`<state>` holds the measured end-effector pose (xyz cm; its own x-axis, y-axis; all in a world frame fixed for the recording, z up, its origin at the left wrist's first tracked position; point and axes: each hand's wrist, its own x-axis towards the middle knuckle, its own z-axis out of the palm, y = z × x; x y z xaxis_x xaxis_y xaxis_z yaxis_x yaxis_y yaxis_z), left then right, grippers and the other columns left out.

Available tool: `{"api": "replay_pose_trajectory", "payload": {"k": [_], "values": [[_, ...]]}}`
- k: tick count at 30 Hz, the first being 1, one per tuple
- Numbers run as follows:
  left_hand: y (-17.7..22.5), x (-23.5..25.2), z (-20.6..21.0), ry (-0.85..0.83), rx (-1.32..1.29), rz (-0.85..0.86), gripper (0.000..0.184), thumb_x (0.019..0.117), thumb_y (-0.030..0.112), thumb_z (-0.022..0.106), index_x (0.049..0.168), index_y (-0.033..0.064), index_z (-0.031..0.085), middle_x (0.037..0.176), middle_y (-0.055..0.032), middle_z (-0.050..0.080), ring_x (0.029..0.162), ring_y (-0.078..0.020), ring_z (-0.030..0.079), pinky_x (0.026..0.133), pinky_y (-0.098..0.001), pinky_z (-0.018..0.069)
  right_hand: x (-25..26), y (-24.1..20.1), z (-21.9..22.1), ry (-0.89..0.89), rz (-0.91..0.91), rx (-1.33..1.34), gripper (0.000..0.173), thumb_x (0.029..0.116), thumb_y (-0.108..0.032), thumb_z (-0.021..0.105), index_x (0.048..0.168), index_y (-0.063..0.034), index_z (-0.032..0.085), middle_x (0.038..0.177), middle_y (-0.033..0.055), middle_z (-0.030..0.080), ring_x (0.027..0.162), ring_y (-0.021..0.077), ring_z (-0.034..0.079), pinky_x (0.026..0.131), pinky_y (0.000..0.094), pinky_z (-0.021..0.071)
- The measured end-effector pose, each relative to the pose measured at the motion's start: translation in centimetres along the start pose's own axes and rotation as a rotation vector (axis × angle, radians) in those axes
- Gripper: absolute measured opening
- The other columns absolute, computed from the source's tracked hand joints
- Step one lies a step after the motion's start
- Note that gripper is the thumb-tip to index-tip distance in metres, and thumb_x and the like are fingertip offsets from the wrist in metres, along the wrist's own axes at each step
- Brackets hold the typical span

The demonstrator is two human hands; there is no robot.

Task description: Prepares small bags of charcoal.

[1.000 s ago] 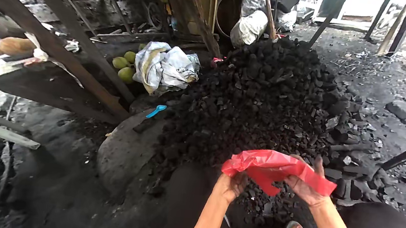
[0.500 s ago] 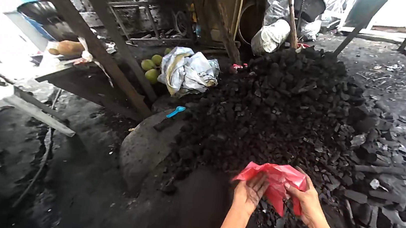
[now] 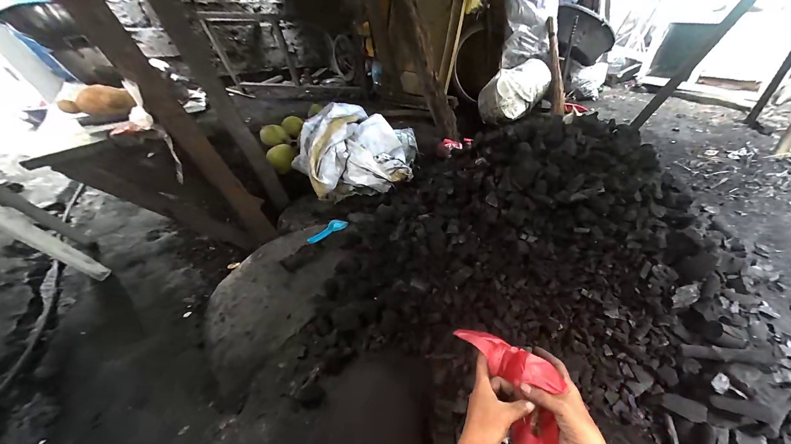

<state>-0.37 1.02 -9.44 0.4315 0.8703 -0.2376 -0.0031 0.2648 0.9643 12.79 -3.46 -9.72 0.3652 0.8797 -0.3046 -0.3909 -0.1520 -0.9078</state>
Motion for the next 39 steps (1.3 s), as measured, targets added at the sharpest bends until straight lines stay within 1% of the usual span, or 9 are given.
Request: {"api": "replay_pose_trajectory", "payload": {"k": [11, 14, 17, 20, 22, 26, 31, 35, 39], "values": [[3.8, 3.0, -9.8, 0.025, -0.717, -0.123, 0.049, 0.1037, 0.000, 0.038, 0.150, 0.0125, 0.030, 0.087, -0.0084, 0.071, 0.071, -0.0175, 0.072, 0.066, -0.0306, 0.0621, 5.7, 0.0, -4.0, 0.061, -0.032, -1.154, 0.061, 0.0934, -0.006, 0.066, 0.151, -0.0047, 0.046, 0.102, 0.0282, 0.068, 0.091, 0.0464, 0.067, 0.084, 0.0655, 0.0507], [3.6, 5.0, -9.6, 0.168, -0.406, -0.089, 0.048, 0.1028, 0.000, 0.048, 0.149, 0.0101, 0.040, 0.101, -0.0103, 0.065, 0.077, -0.0159, 0.065, 0.070, -0.0327, 0.0566, 7.5, -0.2, -3.6, -0.202, 0.001, -1.064, 0.081, 0.0822, -0.014, 0.080, 0.154, -0.0061, 0.043, 0.139, 0.0321, 0.055, 0.124, 0.0479, 0.057, 0.103, 0.0647, 0.0458], [4.0, 6.9, -8.4, -0.027, 0.013, -0.012, 0.025, 0.1031, 0.005, 0.050, 0.127, 0.0004, 0.059, 0.109, -0.0112, 0.063, 0.090, -0.0148, 0.062, 0.079, -0.0331, 0.0538, 8.7, -0.4, -0.8, -0.465, -0.014, -0.852, 0.106, 0.0702, -0.041, 0.085, 0.159, -0.0116, 0.034, 0.150, 0.0141, 0.051, 0.132, 0.0208, 0.056, 0.109, 0.0393, 0.0495], [7.1, 9.0, -9.7, -0.460, 0.514, 0.047, 0.023, 0.1021, 0.006, 0.055, 0.118, -0.0016, 0.070, 0.123, -0.0222, 0.060, 0.113, -0.0287, 0.057, 0.099, -0.0430, 0.0467, 11.2, -0.9, 1.2, -0.482, -0.172, -0.917, 0.035, 0.0918, -0.016, 0.072, 0.122, 0.0019, 0.070, 0.111, 0.0159, 0.073, 0.102, 0.0218, 0.070, 0.094, 0.0446, 0.0556], [8.0, 10.8, -12.4, -0.513, 0.937, 0.011, 0.024, 0.0985, 0.010, 0.065, 0.120, 0.0065, 0.074, 0.131, -0.0267, 0.058, 0.115, -0.0399, 0.060, 0.096, -0.0567, 0.0491, 14.0, -1.6, 1.0, -0.415, -0.246, -0.944, 0.016, 0.0934, -0.003, 0.066, 0.105, 0.0044, 0.073, 0.096, 0.0150, 0.073, 0.089, 0.0203, 0.069, 0.086, 0.0441, 0.0565], [5.6, 14.7, -19.3, -0.163, 1.258, -0.137, 0.036, 0.0921, 0.001, 0.068, 0.124, 0.0171, 0.073, 0.145, -0.0262, 0.048, 0.107, -0.0456, 0.064, 0.085, -0.0631, 0.0545, 18.6, -1.9, 2.4, -0.377, -0.245, -0.675, 0.019, 0.0859, -0.011, 0.060, 0.099, -0.0080, 0.073, 0.088, -0.0051, 0.073, 0.079, 0.0023, 0.068, 0.072, 0.0229, 0.0582], [-0.6, 17.8, -30.1, 0.664, 0.634, 0.059, 0.047, 0.0960, 0.014, 0.070, 0.135, -0.0068, 0.055, 0.140, -0.0250, 0.056, 0.117, -0.0365, 0.065, 0.100, -0.0541, 0.0548, 21.6, 1.0, 6.3, -0.454, -0.181, -0.735, 0.057, 0.0944, -0.037, 0.063, 0.144, -0.0101, 0.054, 0.131, 0.0076, 0.067, 0.109, 0.0196, 0.069, 0.090, 0.0375, 0.0600], [-7.4, 14.7, -38.3, 1.382, 0.059, -0.116, 0.077, 0.1011, 0.031, 0.065, 0.155, -0.0066, 0.026, 0.148, -0.0318, 0.045, 0.138, -0.0400, 0.047, 0.115, -0.0530, 0.0373, 22.7, 5.7, 6.7, -0.420, -0.352, -1.053, 0.049, 0.0947, -0.024, 0.068, 0.138, -0.0011, 0.061, 0.134, 0.0235, 0.062, 0.113, 0.0360, 0.066, 0.094, 0.0562, 0.0550], [-15.4, 10.6, -40.9, 1.444, 0.042, -0.475, 0.087, 0.1019, 0.047, 0.059, 0.157, -0.0078, 0.020, 0.150, -0.0374, 0.040, 0.140, -0.0498, 0.041, 0.114, -0.0608, 0.0347, 24.9, 9.7, 9.6, -0.539, -0.686, -1.252, 0.038, 0.0950, -0.022, 0.065, 0.126, -0.0010, 0.070, 0.123, 0.0255, 0.066, 0.112, 0.0459, 0.065, 0.091, 0.0626, 0.0539]]}}
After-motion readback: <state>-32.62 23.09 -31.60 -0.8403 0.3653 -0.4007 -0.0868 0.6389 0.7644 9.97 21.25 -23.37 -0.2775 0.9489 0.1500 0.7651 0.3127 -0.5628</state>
